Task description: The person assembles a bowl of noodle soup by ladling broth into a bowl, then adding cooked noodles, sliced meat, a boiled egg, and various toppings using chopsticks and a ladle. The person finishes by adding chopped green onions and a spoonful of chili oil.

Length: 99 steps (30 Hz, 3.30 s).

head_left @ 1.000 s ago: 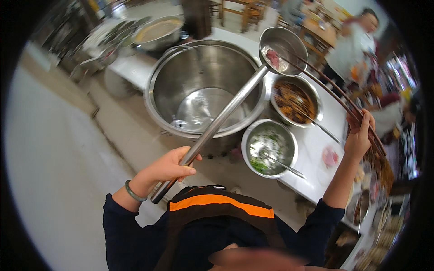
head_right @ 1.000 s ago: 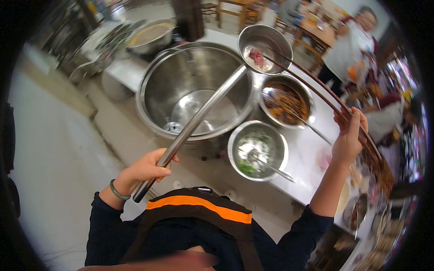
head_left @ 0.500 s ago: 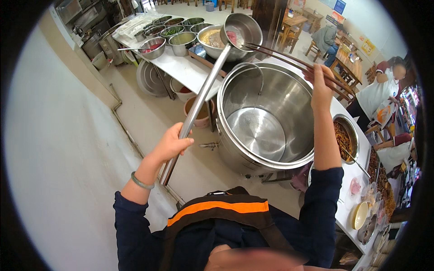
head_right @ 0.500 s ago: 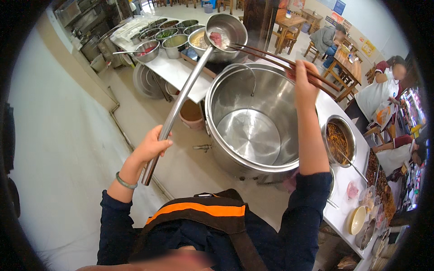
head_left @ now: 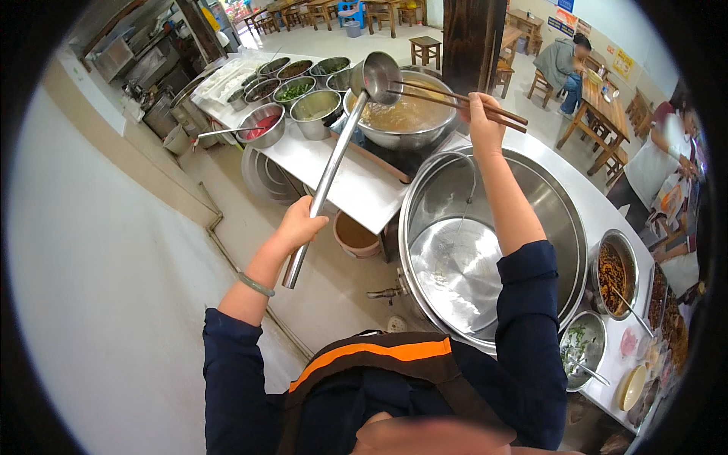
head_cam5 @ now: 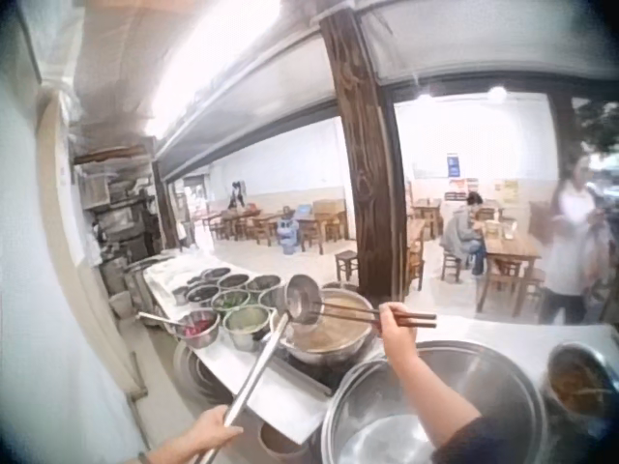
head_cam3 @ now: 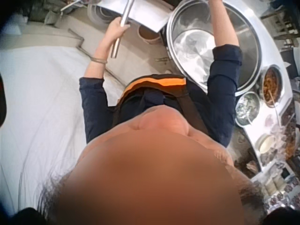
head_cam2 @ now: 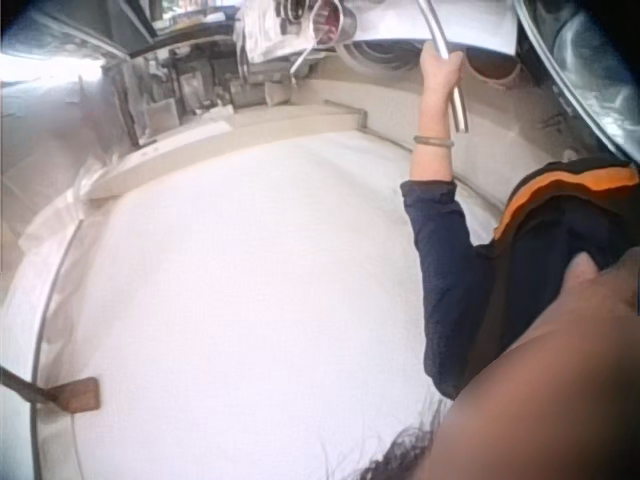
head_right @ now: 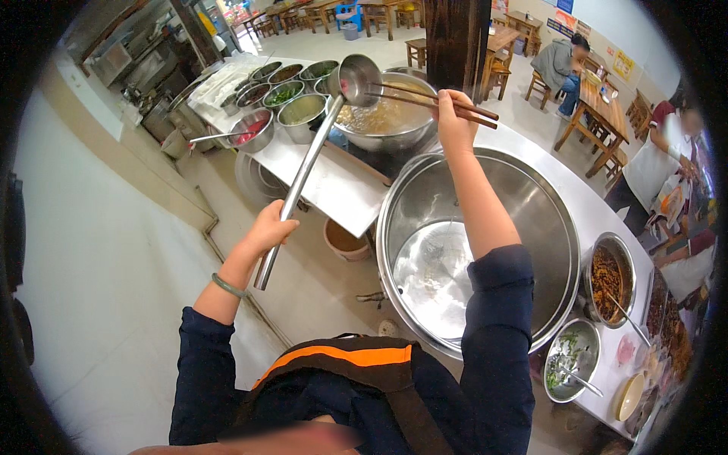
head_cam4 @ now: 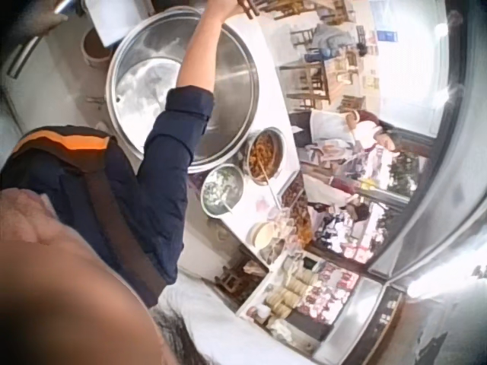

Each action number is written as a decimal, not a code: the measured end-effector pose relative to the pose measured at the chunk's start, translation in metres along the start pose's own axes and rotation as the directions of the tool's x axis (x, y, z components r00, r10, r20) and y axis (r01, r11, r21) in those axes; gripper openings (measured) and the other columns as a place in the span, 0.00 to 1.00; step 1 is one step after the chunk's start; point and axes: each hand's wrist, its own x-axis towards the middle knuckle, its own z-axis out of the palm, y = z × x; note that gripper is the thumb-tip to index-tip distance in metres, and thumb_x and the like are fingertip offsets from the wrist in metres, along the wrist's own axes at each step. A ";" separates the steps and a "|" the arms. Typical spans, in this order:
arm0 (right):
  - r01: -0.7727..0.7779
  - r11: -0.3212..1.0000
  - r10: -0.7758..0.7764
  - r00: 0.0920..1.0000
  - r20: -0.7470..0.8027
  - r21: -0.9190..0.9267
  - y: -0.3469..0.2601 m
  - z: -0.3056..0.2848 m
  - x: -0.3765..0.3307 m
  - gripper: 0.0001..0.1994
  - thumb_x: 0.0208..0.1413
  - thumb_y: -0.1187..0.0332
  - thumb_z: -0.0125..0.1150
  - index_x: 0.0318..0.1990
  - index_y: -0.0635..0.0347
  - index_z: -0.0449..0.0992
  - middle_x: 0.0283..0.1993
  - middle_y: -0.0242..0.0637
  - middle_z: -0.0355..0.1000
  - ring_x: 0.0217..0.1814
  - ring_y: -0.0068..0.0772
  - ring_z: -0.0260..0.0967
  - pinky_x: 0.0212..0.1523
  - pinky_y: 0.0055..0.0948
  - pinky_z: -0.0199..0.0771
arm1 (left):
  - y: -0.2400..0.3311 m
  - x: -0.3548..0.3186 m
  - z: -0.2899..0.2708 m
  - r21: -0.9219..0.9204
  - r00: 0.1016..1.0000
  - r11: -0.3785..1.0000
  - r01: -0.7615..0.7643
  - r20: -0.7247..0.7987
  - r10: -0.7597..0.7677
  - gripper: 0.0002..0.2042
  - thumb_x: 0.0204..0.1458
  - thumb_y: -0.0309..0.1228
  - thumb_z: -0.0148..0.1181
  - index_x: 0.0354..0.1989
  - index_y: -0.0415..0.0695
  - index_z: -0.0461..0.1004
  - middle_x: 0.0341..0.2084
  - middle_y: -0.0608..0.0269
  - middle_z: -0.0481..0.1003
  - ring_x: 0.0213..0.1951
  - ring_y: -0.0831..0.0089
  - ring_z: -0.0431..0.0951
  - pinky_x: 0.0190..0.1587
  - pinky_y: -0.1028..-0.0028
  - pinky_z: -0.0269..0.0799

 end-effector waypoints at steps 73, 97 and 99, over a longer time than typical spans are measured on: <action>-0.198 0.835 0.164 0.980 -0.112 -0.513 0.018 0.054 0.076 0.09 0.52 0.68 0.56 0.30 0.67 0.74 0.23 0.37 0.73 0.21 0.24 0.70 0.22 0.21 0.71 | -0.035 0.142 -0.085 -0.474 0.681 0.761 0.442 0.730 0.059 0.12 0.51 0.25 0.51 0.44 0.39 0.65 0.14 0.67 0.63 0.13 0.78 0.62 0.18 0.78 0.59; -0.065 0.922 0.031 0.995 -0.094 -0.382 -0.029 0.038 0.059 0.08 0.55 0.68 0.55 0.35 0.65 0.72 0.27 0.38 0.73 0.27 0.27 0.74 0.27 0.22 0.74 | -0.032 0.147 -0.100 -0.524 0.686 0.697 0.489 0.725 0.063 0.22 0.62 0.44 0.30 0.54 0.42 0.62 0.34 0.47 0.75 0.23 0.69 0.76 0.27 0.74 0.74; -0.096 0.933 0.048 0.989 -0.142 -0.347 -0.031 0.028 0.045 0.07 0.55 0.68 0.55 0.34 0.65 0.72 0.27 0.37 0.73 0.28 0.27 0.74 0.28 0.22 0.75 | -0.037 0.144 -0.101 -0.534 0.679 0.682 0.500 0.730 0.073 0.23 0.62 0.46 0.30 0.55 0.42 0.61 0.36 0.47 0.74 0.24 0.70 0.76 0.29 0.74 0.75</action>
